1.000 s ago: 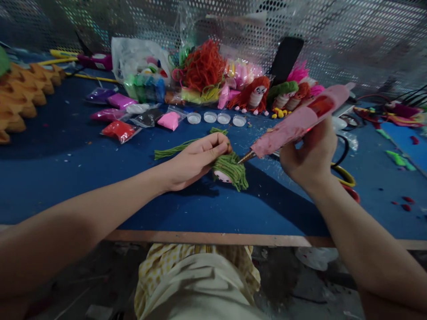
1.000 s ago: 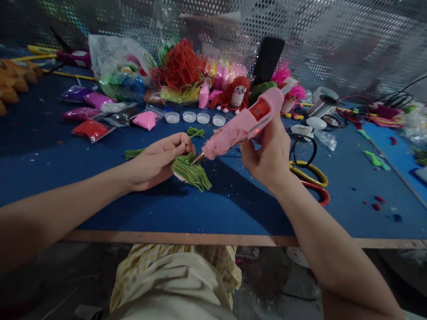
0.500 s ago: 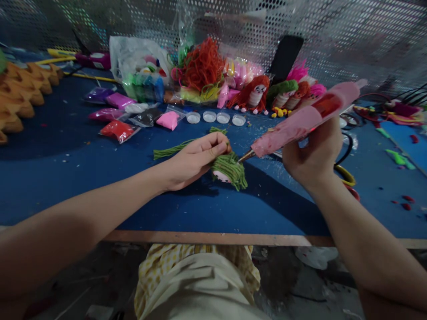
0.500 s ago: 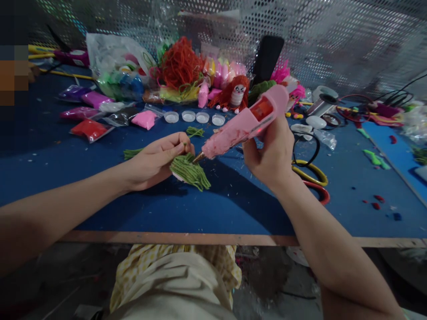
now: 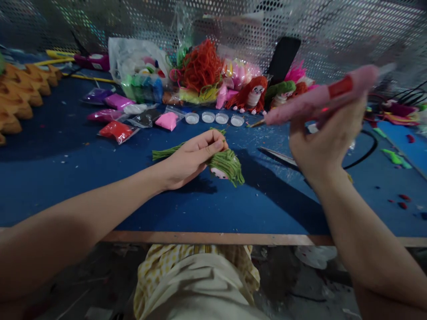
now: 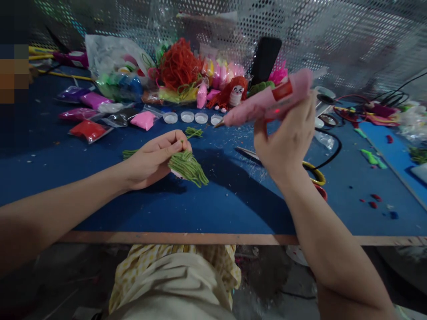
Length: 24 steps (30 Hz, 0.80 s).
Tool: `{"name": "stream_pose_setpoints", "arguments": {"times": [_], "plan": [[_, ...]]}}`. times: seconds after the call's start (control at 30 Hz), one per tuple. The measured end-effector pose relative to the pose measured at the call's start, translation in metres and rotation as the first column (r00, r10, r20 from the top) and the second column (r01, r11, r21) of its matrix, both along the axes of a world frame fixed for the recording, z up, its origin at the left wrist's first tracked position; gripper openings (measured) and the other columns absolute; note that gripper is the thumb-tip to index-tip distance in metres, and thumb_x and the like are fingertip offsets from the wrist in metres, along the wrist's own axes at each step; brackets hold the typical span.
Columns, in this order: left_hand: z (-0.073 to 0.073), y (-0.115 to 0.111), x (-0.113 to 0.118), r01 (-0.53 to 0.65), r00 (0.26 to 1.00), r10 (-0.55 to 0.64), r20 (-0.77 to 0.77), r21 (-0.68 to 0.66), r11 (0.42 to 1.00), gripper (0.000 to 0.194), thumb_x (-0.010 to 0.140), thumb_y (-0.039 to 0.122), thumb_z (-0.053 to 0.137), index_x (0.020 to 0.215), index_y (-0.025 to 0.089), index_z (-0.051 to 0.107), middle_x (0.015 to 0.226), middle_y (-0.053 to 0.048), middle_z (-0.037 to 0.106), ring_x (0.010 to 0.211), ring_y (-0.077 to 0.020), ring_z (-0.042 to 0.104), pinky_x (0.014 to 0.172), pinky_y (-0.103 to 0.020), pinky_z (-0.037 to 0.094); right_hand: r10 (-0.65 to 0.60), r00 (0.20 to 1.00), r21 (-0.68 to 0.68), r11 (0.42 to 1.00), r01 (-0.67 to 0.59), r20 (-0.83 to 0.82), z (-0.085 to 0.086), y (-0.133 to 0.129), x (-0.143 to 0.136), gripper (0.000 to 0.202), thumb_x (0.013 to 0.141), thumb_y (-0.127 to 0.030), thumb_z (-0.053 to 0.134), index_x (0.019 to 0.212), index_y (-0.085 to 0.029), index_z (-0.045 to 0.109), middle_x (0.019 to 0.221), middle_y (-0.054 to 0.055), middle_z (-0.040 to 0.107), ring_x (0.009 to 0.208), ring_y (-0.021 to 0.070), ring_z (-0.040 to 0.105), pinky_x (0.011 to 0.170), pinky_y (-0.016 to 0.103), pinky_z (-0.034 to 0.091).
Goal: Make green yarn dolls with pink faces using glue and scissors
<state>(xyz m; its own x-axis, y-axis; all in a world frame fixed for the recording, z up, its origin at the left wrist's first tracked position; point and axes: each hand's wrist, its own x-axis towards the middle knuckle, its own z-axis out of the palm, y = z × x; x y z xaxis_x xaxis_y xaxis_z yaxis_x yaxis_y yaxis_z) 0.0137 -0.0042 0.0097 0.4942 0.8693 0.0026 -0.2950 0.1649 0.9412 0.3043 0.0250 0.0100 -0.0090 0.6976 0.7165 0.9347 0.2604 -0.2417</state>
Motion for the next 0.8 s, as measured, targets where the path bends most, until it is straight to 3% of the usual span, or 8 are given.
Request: {"name": "stream_pose_setpoints", "arguments": {"times": [0.1, 0.17, 0.27, 0.33, 0.4, 0.5, 0.63, 0.8], "plan": [[0.0, -0.001, 0.001, 0.047, 0.999, -0.047, -0.002, 0.019, 0.999, 0.022, 0.093, 0.033, 0.074, 0.083, 0.017, 0.063, 0.081, 0.001, 0.058, 0.068, -0.0104, 0.048, 0.064, -0.023, 0.037, -0.196, 0.979, -0.142, 0.969, 0.203, 0.062, -0.005, 0.018, 0.003, 0.042, 0.083, -0.027, 0.061, 0.122, -0.01, 0.056, 0.127, 0.03, 0.061, 0.125, 0.0453, 0.058, 0.105, 0.064, 0.045], [0.0, -0.002, 0.002, 0.087, 0.996, -0.086, -0.009, 0.019, 0.996, 0.026, 0.091, 0.036, 0.077, 0.082, 0.017, 0.062, 0.081, 0.001, 0.059, 0.068, -0.0103, 0.048, 0.063, -0.024, 0.036, -0.189, 0.973, -0.331, 0.917, 0.222, 0.13, -0.01, 0.027, 0.008, 0.029, 0.08, -0.026, 0.065, 0.104, -0.011, 0.061, 0.108, 0.028, 0.069, 0.107, 0.0429, 0.065, 0.095, 0.06, 0.05], [0.0, -0.005, 0.003, 0.151, 0.988, -0.151, -0.028, 0.002, 0.988, 0.031, 0.087, 0.042, 0.081, 0.083, 0.017, 0.063, 0.082, 0.0, 0.059, 0.069, -0.0108, 0.047, 0.063, -0.024, 0.035, -0.14, 0.977, -0.394, 0.899, 0.193, 0.159, -0.012, 0.029, 0.011, 0.016, 0.08, -0.03, 0.069, 0.088, -0.016, 0.064, 0.092, 0.022, 0.07, 0.099, 0.0397, 0.066, 0.09, 0.058, 0.051], [0.0, -0.006, 0.002, 0.179, 0.983, -0.179, -0.039, -0.001, 0.984, 0.032, 0.087, 0.043, 0.081, 0.083, 0.017, 0.062, 0.082, 0.0, 0.059, 0.071, -0.0114, 0.048, 0.066, -0.024, 0.036, -0.068, 0.99, -0.303, 0.947, 0.104, 0.126, -0.005, 0.02, 0.002, 0.017, 0.086, -0.035, 0.068, 0.093, -0.02, 0.068, 0.101, 0.018, 0.071, 0.107, 0.0371, 0.064, 0.098, 0.06, 0.048], [0.0, -0.007, 0.002, 0.205, 0.978, -0.205, -0.047, 0.008, 0.979, 0.032, 0.088, 0.043, 0.079, 0.083, 0.017, 0.062, 0.081, 0.0, 0.058, 0.073, -0.0116, 0.048, 0.068, -0.025, 0.036, 0.192, 0.981, -0.099, 0.977, -0.189, 0.022, 0.005, 0.005, -0.016, 0.016, 0.092, -0.041, 0.067, 0.097, -0.027, 0.074, 0.103, 0.011, 0.073, 0.106, 0.0318, 0.065, 0.102, 0.058, 0.048], [-0.001, -0.007, 0.003, 0.253, 0.966, -0.252, -0.052, 0.027, 0.967, 0.03, 0.091, 0.04, 0.077, 0.084, 0.017, 0.06, 0.083, 0.0, 0.058, 0.075, -0.011, 0.049, 0.07, -0.024, 0.036, 0.579, 0.815, -0.012, 0.815, -0.58, -0.027, 0.014, -0.019, -0.045, 0.016, 0.093, -0.048, 0.07, 0.087, -0.036, 0.079, 0.08, 0.001, 0.074, 0.097, 0.028, 0.066, 0.097, 0.056, 0.052], [-0.003, -0.006, 0.003, 0.289, 0.956, -0.287, -0.06, 0.03, 0.957, 0.024, 0.097, 0.035, 0.07, 0.088, 0.017, 0.058, 0.085, 0.002, 0.055, 0.074, -0.0092, 0.047, 0.068, -0.021, 0.035, 0.712, 0.699, -0.086, 0.693, -0.715, -0.071, 0.01, -0.032, -0.06, 0.012, 0.092, -0.045, 0.074, 0.094, -0.037, 0.083, 0.08, 0.002, 0.075, 0.105, 0.0277, 0.064, 0.096, 0.053, 0.052], [-0.005, -0.005, 0.002, 0.314, 0.946, -0.312, -0.085, 0.016, 0.949, 0.022, 0.101, 0.032, 0.064, 0.088, 0.016, 0.055, 0.08, 0.005, 0.051, 0.066, -0.0073, 0.04, 0.065, -0.021, 0.033, 0.768, 0.626, -0.034, 0.627, -0.778, -0.135, 0.003, -0.03, -0.06, 0.011, 0.091, -0.03, 0.077, 0.098, -0.035, 0.084, 0.08, 0.001, 0.076, 0.104, 0.0258, 0.061, 0.094, 0.049, 0.051]]}}
